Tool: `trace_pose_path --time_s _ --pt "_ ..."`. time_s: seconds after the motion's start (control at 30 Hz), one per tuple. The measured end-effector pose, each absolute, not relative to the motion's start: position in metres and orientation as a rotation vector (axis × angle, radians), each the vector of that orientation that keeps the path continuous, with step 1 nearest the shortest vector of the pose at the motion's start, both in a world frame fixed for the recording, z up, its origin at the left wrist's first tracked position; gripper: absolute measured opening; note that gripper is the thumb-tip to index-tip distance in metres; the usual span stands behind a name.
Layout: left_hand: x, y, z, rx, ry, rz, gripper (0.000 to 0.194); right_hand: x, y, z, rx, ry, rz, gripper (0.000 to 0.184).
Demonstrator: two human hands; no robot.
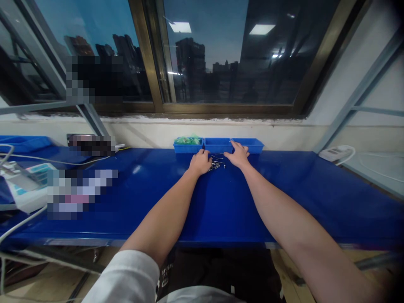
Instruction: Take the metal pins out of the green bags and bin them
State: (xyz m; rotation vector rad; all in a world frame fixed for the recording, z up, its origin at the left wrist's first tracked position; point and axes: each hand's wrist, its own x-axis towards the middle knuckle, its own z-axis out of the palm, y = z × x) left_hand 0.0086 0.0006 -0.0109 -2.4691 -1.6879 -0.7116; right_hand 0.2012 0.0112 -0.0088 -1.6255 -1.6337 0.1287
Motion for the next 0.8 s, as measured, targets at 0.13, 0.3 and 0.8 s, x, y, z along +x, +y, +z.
trace_pose_path --time_s 0.13,0.3,0.8 --pt "0.01 -0.001 -0.009 -2.476 -1.689 -0.687 0.034 0.199 0.013 -0.014 -1.696 -1.775 0.119 0.083" --pt "0.01 -0.001 -0.008 -2.476 -1.723 -0.685 0.035 0.195 0.01 -0.014 -1.669 -1.861 0.076 0.085" --pt "0.01 -0.009 -0.007 -2.869 -1.581 -0.212 0.096 0.191 0.011 -0.022 -1.558 -2.097 0.118 0.029"
